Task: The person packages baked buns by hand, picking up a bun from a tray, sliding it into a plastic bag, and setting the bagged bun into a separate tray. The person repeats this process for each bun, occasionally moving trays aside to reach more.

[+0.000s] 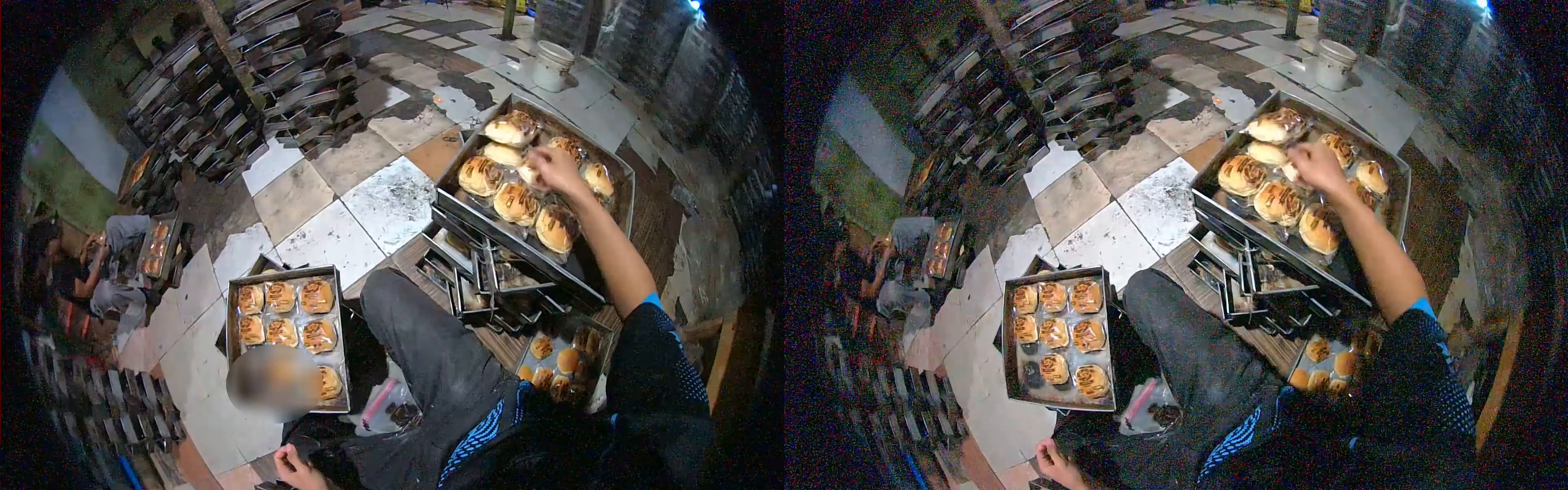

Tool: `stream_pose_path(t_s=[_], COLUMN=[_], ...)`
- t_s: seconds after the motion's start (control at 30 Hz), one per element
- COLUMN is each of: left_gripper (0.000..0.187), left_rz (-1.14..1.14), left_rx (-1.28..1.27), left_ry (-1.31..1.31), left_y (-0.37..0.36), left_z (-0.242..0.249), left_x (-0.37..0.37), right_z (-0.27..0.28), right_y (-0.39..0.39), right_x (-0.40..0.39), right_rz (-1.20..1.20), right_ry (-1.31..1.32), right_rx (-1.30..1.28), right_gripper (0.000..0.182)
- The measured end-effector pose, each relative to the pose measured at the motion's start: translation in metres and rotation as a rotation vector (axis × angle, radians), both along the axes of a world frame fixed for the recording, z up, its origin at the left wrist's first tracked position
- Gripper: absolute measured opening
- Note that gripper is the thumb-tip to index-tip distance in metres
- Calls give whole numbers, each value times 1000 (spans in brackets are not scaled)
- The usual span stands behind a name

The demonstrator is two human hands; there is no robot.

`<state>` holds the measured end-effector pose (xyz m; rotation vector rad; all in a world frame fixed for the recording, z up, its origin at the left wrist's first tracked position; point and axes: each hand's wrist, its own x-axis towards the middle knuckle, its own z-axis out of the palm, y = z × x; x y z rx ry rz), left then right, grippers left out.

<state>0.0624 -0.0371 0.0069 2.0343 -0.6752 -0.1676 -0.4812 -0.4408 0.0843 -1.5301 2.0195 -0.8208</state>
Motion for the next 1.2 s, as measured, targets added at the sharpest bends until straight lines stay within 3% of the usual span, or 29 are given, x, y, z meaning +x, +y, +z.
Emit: stream_pose_path(t_s=[0.03, 0.1, 0.2, 0.27, 0.33, 0.37, 0.43, 0.47, 0.5, 0.6, 0.67, 0.7, 0.73, 0.77, 0.8, 0.83, 0.87, 0.93, 1.0, 1.03, 1.07, 1.1, 1.13, 1.17, 1.2], left_gripper=[28, 24, 22, 22, 12, 10, 11, 13, 13, 13, 14, 14, 15, 17, 17, 17, 17, 16, 15, 16, 17, 18, 18, 18, 18], left_rz=[29, 174, 145, 99, 58, 79, 77, 54, 50, 116, 187, 223, 242, 252, 283, 266, 248, 283, 316, 347, 374, 333, 352, 334, 315], left_rx=[-3, 47, 60, 38, -8, -25, -103, -180, -185, -186, -240, -253, -275, -278, -174, -121, -65, -138, -211, -278, -342, -320, -319, -293, -268], left_ry=[43, 279, 214, 181, 317, 221, 158, 81, 125, 185, 287, 376, 469, 425, 443, 324, 205, 324, 429, 351, 270, 86, 83, 186, 290], left_y=[5, 15, 8, 23, 57, 49, 50, 52, 48, 37, 30, 34, 35, 34, 41, 45, 48, 50, 48, 45, 43, 44, 47, 49, 49], left_z=[-2, -10, -1, -25, -71, -55, -74, -84, -82, -85, -70, -67, -65, -59, -65, -74, -82, -86, -83, -77, -76, -88, -88, -83, -79], left_x=[2, 9, -3, 18, 53, 36, 33, 33, 28, 19, 18, 21, 24, 23, 25, 27, 28, 27, 28, 28, 30, 31, 33, 34, 34], right_z=[-3, -15, -27, -38, -8, 13, 69, 96, 103, 122, 117, 88, 84, 61, 46, 24, -8, -76, -127, -141, -137, -158, -184, -193, -224], right_y=[-3, -8, -29, -38, -40, -29, 20, 47, 69, 116, 119, 115, 125, 117, 115, 122, 123, 124, 153, 167, 185, 192, 200, 206, 208], right_x=[0, 2, 18, 13, 26, 38, 78, 105, 122, 208, 260, 285, 335, 362, 395, 436, 471, 531, 549, 544, 539, 520, 497, 478, 459], right_rz=[10, 91, 22, 34, 36, 11, 59, 119, 276, 437, 607, 841, 929, 1054, 1064, 1060, 1124, 1307, 1438, 1554, 1491, 1379, 1150, 948, 683], right_ry=[3, 512, 554, 610, 783, 833, 964, 982, 981, 804, 550, 629, 456, 362, 311, 119, 28, 90, 427, 311, 201, 120, -20, 55, -257], right_rx=[1, -132, -80, -149, -61, -124, -126, -70, -320, -472, -180, -671, -536, -599, -335, -219, -300, -412, -265, -172, 101, 37, -159, -225, -124], right_gripper=[41, 32, 29, 27, 21, 21, 22, 24, 25, 16, 17, 5, 6, 6, 14, 10, 10, 16, 34, 36, 34, 36, 40, 49, 53])
